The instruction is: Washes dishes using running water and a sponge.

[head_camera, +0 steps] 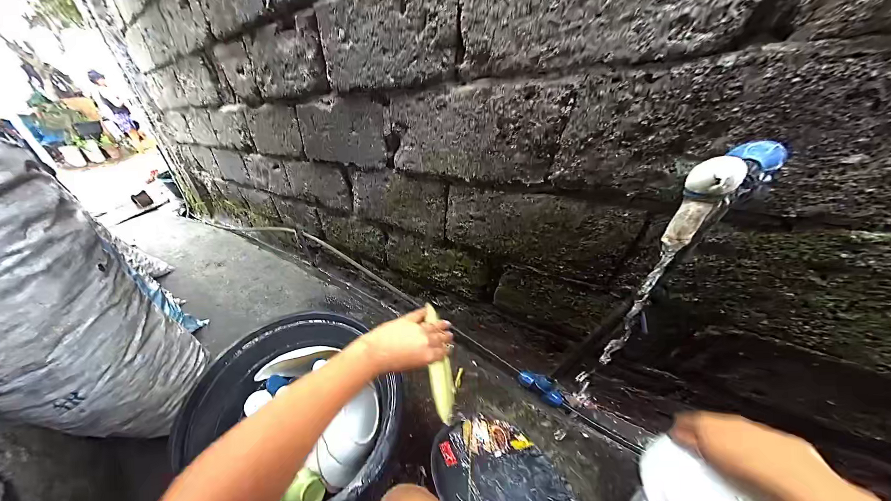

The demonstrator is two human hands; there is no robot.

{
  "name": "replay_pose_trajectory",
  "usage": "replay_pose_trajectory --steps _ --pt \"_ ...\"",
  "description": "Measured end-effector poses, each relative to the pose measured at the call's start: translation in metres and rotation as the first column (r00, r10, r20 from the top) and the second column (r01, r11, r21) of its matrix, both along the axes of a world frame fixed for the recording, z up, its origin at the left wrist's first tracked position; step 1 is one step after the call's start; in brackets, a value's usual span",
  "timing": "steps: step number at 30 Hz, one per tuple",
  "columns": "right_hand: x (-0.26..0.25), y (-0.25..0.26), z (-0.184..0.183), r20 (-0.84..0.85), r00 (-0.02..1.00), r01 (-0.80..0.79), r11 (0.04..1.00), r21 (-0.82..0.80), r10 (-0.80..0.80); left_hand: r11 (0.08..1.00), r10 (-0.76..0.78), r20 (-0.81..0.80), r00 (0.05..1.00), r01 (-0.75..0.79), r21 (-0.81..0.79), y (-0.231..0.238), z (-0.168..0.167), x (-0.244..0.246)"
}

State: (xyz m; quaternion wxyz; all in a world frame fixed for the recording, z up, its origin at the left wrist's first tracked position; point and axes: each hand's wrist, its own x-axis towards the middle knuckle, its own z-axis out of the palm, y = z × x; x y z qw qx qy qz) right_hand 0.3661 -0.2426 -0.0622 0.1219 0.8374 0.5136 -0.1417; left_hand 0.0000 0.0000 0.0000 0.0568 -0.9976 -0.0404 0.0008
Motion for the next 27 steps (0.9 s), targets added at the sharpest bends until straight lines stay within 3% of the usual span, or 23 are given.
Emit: replay_pose_trajectory --steps 5,8,13,18,19,21,22,24,26,27 --pt "-0.022 0.096 0.061 0.074 0.993 0.068 0.952 0.298 -0.094 0.972 0.028 -0.002 1.000 -0.027 0.234 0.032 -0.063 -0.081" --pt "-0.031 0.125 0.074 0.054 0.998 -0.008 0.920 0.392 -0.014 0.988 0.136 -0.104 0.985 -0.127 0.088 0.031 -0.110 -0.113" --pt "-0.042 0.145 0.089 -0.028 0.999 -0.012 0.913 0.408 0.026 0.970 0.171 -0.256 0.951 -0.208 -0.124 0.014 -0.171 -0.141" --pt "-0.029 0.140 0.096 -0.030 0.999 -0.015 0.854 0.520 0.035 0.937 0.115 -0.524 0.844 -0.268 -0.226 0.010 -0.186 -0.141" --pt "-0.027 0.138 0.100 -0.017 0.999 -0.017 0.851 0.525 0.030 0.932 0.136 -0.468 0.873 -0.273 -0.239 0.011 -0.182 -0.133" --pt "-0.021 0.134 0.101 0.034 0.999 -0.033 0.831 0.555 0.017 0.899 0.254 -0.197 0.947 -0.306 -0.313 0.010 -0.166 -0.101" --pt "-0.019 0.133 0.099 0.063 0.998 -0.037 0.814 0.580 0.000 0.863 0.339 -0.055 0.939 -0.333 -0.380 0.008 -0.154 -0.074" --pt "-0.019 0.131 0.097 0.088 0.995 -0.011 0.784 0.620 -0.056 0.713 0.524 0.076 0.848 -0.388 -0.585 -0.003 -0.120 -0.004" --pt "-0.022 0.130 0.098 0.070 0.989 0.057 0.769 0.636 -0.131 0.426 0.659 0.116 0.743 -0.241 -0.872 -0.025 -0.088 0.067" --pt "-0.023 0.129 0.098 0.074 0.986 0.068 0.762 0.644 -0.151 0.209 0.703 0.079 0.707 -0.099 -0.973 -0.039 -0.076 0.098"
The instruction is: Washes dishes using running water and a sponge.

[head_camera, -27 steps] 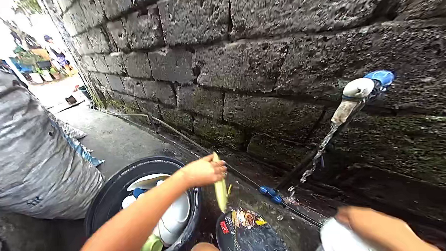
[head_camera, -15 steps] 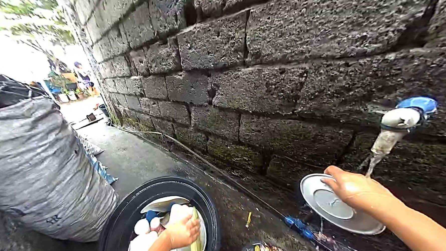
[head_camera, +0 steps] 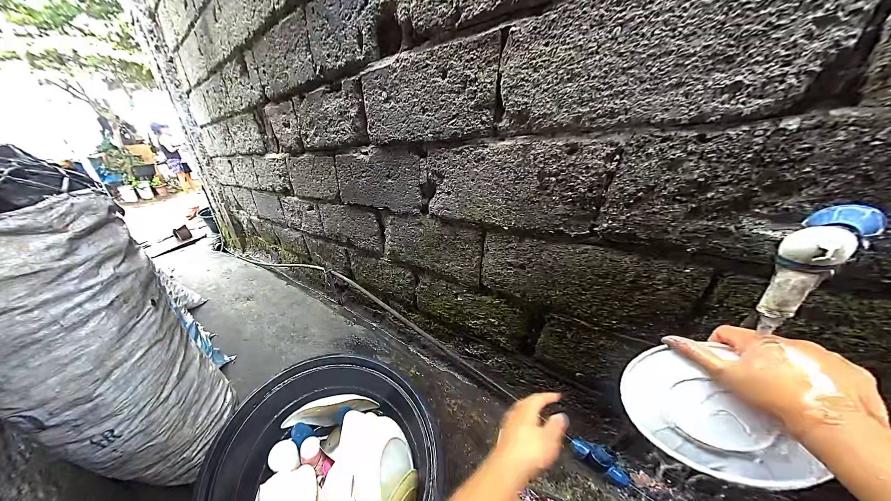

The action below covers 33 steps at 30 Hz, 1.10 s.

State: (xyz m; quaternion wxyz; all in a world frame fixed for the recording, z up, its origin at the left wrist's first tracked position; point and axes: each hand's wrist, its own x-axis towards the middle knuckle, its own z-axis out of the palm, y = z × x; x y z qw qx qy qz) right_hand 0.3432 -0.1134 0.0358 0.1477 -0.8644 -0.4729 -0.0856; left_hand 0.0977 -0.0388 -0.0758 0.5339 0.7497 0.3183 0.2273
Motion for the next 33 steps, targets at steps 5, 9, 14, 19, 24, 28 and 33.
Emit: replay_pose_trajectory --steps 5,9,14,19,24,28,33 --pt "0.017 -0.011 -0.015 0.060 0.990 -0.134 0.981 0.143 0.127 0.776 0.199 0.506 0.839 0.181 -0.604 -0.070 0.022 0.084" --pt "0.011 -0.016 -0.034 -0.077 0.994 -0.054 0.961 0.270 0.078 0.732 0.223 0.669 0.709 0.332 -0.595 -0.080 0.039 0.097" --pt "-0.039 -0.030 -0.083 -0.028 0.963 -0.259 0.949 0.178 0.268 0.634 0.357 0.518 0.777 0.206 -0.746 -0.074 0.035 0.107" --pt "-0.029 -0.054 -0.110 0.094 0.886 -0.463 0.873 0.154 0.454 0.606 0.463 0.443 0.767 0.091 -0.790 -0.077 0.026 0.113" --pt "-0.034 -0.027 -0.078 -0.097 0.976 -0.194 0.981 0.017 0.195 0.600 0.426 0.405 0.809 0.082 -0.796 -0.092 0.030 0.112" --pt "0.027 -0.021 -0.056 -0.225 0.974 0.005 1.000 -0.007 -0.006 0.629 0.375 0.479 0.794 0.161 -0.761 -0.089 0.036 0.104" --pt "0.044 -0.042 -0.029 -0.373 0.918 -0.046 0.971 0.233 0.133 0.768 0.343 0.459 0.820 0.037 -0.640 -0.064 0.025 0.110"
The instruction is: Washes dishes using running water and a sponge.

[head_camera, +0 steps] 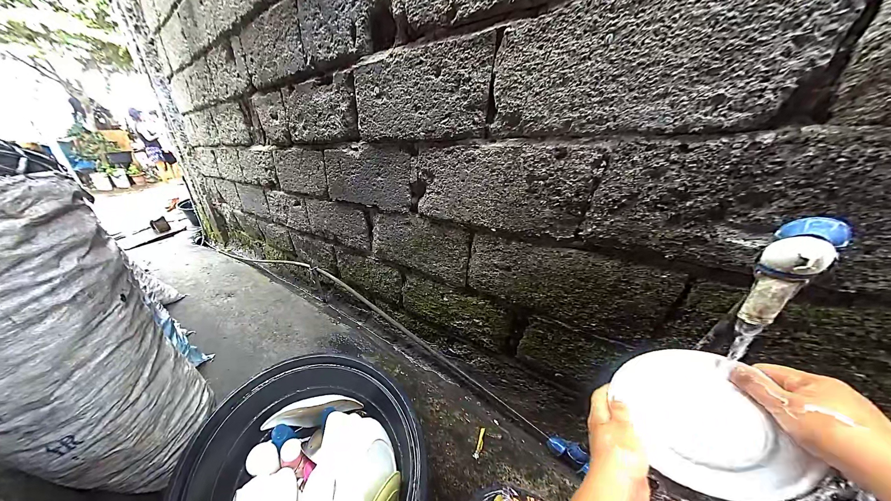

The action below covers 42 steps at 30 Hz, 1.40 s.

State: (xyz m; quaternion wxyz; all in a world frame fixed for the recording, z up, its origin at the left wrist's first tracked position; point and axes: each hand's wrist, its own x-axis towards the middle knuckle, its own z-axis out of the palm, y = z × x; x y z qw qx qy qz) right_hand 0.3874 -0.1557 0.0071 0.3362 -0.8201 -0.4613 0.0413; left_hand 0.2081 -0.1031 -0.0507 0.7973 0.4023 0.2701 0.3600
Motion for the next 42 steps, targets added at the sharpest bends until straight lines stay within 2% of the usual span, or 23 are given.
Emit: replay_pose_trajectory --steps 2,4,5,7,8,11,12,14,16,17,18,20,23,25,26,28,30,31,33,35,36,39,42 --pt "-0.021 -0.016 0.000 0.075 0.994 -0.088 0.991 0.097 0.081 0.991 -0.134 -0.096 0.986 0.133 -0.019 0.007 -0.008 0.003" --pt "-0.052 -0.037 -0.005 0.183 0.959 -0.234 0.969 0.075 0.218 0.932 -0.308 -0.015 0.951 0.298 -0.205 0.009 -0.008 0.003" --pt "-0.065 -0.045 -0.013 0.250 0.926 -0.306 0.951 0.052 0.284 0.899 -0.337 0.054 0.940 0.339 -0.278 0.011 -0.006 0.004" --pt "-0.085 -0.052 -0.040 0.380 0.847 -0.405 0.914 0.009 0.372 0.902 -0.234 0.087 0.968 0.249 -0.353 0.009 0.004 0.004" --pt "-0.096 -0.053 -0.050 0.379 0.837 -0.412 0.910 -0.034 0.393 0.911 -0.177 0.116 0.977 0.207 -0.356 0.008 0.006 0.002" --pt "-0.110 -0.047 -0.046 0.054 0.886 -0.432 0.863 -0.261 0.460 0.943 -0.158 0.158 0.975 0.197 -0.270 0.009 -0.003 -0.003" --pt "-0.104 -0.039 -0.041 -0.034 0.912 -0.400 0.869 -0.292 0.408 0.946 -0.185 0.162 0.969 0.220 -0.236 0.007 -0.003 -0.001" --pt "-0.084 -0.025 -0.042 0.037 0.987 -0.141 0.951 -0.276 0.157 0.938 -0.269 0.182 0.946 0.301 -0.174 -0.007 -0.001 0.005" --pt "-0.059 -0.013 -0.052 0.087 0.986 0.152 0.976 -0.153 -0.140 0.922 -0.349 0.155 0.924 0.368 -0.122 -0.024 0.000 0.011" --pt "-0.056 -0.009 -0.056 0.074 0.977 0.204 0.974 -0.095 -0.198 0.918 -0.371 0.147 0.917 0.386 -0.093 -0.028 0.000 0.013" --pt "-0.062 -0.009 -0.059 0.047 0.982 0.188 0.980 -0.062 -0.185 0.914 -0.384 0.149 0.911 0.398 -0.075 -0.028 0.000 0.012" --pt "-0.092 -0.017 -0.074 -0.005 1.000 0.004 1.000 0.006 -0.004 0.933 -0.338 0.126 0.933 0.350 -0.084 -0.017 -0.005 0.013" --pt "-0.126 -0.051 -0.084 -0.011 0.962 -0.271 0.959 -0.082 0.271 0.964 -0.242 0.043 0.969 0.245 -0.100 -0.002 -0.011 0.015" --pt "-0.117 -0.081 -0.077 -0.023 0.941 -0.335 0.921 -0.199 0.338 0.952 -0.305 -0.110 0.946 0.307 0.003 -0.002 -0.014 0.022" --pt "-0.102 -0.095 -0.096 0.007 0.940 -0.335 0.925 -0.181 0.342 0.934 -0.308 -0.224 0.925 0.339 0.113 -0.006 -0.018 0.029" --pt "-0.066 -0.134 -0.150 0.010 0.957 -0.283 0.936 -0.210 0.291 0.850 -0.202 -0.436 0.877 0.379 0.367 -0.013 -0.027 0.037" --pt "-0.035 -0.192 -0.184 -0.102 0.984 -0.177 0.858 -0.482 0.145 0.707 -0.080 -0.556 0.827 0.440 0.554 -0.010 -0.028 0.038" --pt "-0.023 -0.222 -0.197 -0.162 0.987 -0.117 0.770 -0.627 0.018 0.655 -0.041 -0.584 0.810 0.463 0.596 -0.006 -0.027 0.039" --pt "-0.014 -0.274 -0.217 -0.233 0.932 -0.045 0.548 -0.835 -0.279 0.627 0.008 -0.605 0.796 0.468 0.623 0.000 -0.028 0.041" --pt "-0.023 -0.307 -0.234 -0.227 0.830 -0.029 0.368 -0.929 -0.509 0.651 0.048 -0.604 0.796 0.434 0.623 0.003 -0.034 0.043" --pt "-0.031 -0.316 -0.242 -0.220 0.785 -0.030 0.319 -0.947 -0.580 0.667 0.065 -0.604 0.795 0.416 0.619 0.005 -0.036 0.045" --pt "-0.056 -0.332 -0.280 -0.271 0.650 0.004 0.360 -0.933 -0.710 0.706 0.080 -0.643 0.762 0.412 0.576 0.005 -0.039 0.048" --pt "-0.079 -0.331 -0.314 -0.376 0.551 -0.027 0.435 -0.900 -0.745 0.730 0.104 -0.684 0.722 0.412 0.545 0.007 -0.040 0.048"
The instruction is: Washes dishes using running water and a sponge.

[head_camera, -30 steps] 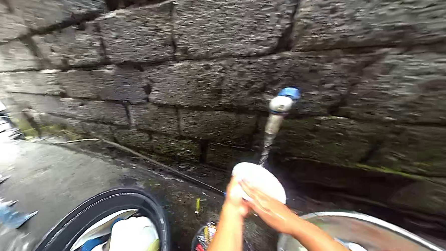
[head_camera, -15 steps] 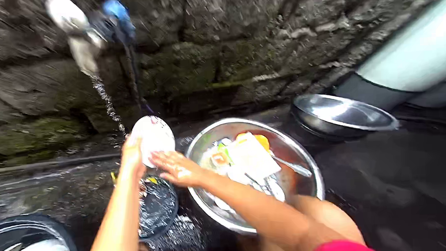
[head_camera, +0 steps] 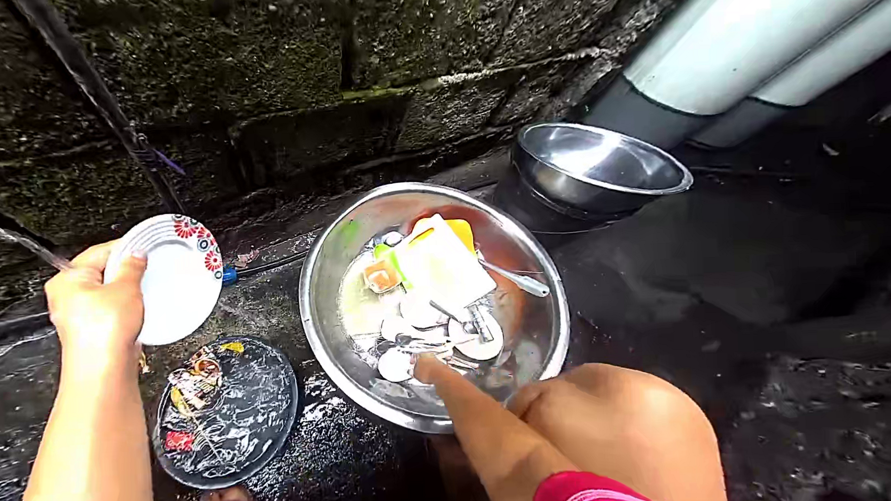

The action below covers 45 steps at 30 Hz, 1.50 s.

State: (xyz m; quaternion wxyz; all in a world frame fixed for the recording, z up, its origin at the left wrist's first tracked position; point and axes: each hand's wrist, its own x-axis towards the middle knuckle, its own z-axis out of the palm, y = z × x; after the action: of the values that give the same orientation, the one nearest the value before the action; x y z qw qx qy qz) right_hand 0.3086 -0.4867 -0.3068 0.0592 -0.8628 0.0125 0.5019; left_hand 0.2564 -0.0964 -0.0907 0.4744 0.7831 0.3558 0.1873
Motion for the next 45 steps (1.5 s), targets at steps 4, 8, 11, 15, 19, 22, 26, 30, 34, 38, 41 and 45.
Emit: replay_pose_trajectory --steps 4,8,11,15,19,22,26,30,34,38,41,45 --pt "-0.017 -0.006 -0.050 -0.050 0.996 0.081 0.996 0.024 -0.080 1.000 0.017 -0.064 0.998 -0.018 -0.006 0.005 -0.005 -0.005" --pt "-0.008 -0.001 -0.057 0.007 0.986 0.165 0.985 0.058 -0.166 0.999 0.017 -0.169 0.985 -0.010 0.042 0.007 -0.012 -0.003" --pt "0.008 0.006 -0.053 0.086 0.964 0.243 0.965 0.099 -0.252 0.998 -0.012 -0.219 0.976 0.027 0.065 0.004 -0.012 -0.002" --pt "0.033 0.010 -0.053 0.295 0.881 0.344 0.928 0.139 -0.371 0.995 -0.041 -0.228 0.973 0.062 0.083 0.012 -0.017 -0.003" --pt "0.051 0.000 -0.059 0.411 0.883 0.204 0.974 0.093 -0.225 0.996 -0.012 -0.249 0.968 0.035 0.087 0.011 -0.014 -0.006" --pt "0.059 -0.004 -0.061 0.323 0.942 0.101 0.995 -0.018 -0.090 0.996 0.045 -0.247 0.968 -0.026 0.080 0.006 -0.007 -0.009" --pt "0.063 -0.008 -0.063 0.326 0.944 -0.017 0.994 -0.112 0.052 0.998 0.056 -0.223 0.973 -0.057 0.002 0.005 -0.002 -0.010" --pt "0.064 0.001 -0.044 0.351 0.928 -0.082 0.987 -0.136 0.125 0.997 0.069 -0.248 0.966 -0.071 0.002 0.008 0.005 -0.016" --pt "0.078 0.021 -0.003 0.392 0.919 0.002 0.993 -0.120 0.046 0.998 0.059 -0.254 0.965 -0.064 -0.012 0.012 0.010 -0.029" --pt "0.106 0.068 0.044 0.333 0.942 0.018 0.998 0.062 -0.038 0.999 0.053 -0.262 0.964 -0.053 0.007 0.017 0.018 -0.047" --pt "0.109 0.127 0.081 0.372 0.920 -0.200 0.965 0.168 0.125 0.995 0.045 -0.300 0.953 -0.016 0.099 0.019 0.030 -0.061" --pt "0.081 0.227 0.137 0.497 0.798 -0.510 0.822 0.254 0.342 0.990 0.028 -0.419 0.908 0.033 0.137 0.013 0.051 -0.080"
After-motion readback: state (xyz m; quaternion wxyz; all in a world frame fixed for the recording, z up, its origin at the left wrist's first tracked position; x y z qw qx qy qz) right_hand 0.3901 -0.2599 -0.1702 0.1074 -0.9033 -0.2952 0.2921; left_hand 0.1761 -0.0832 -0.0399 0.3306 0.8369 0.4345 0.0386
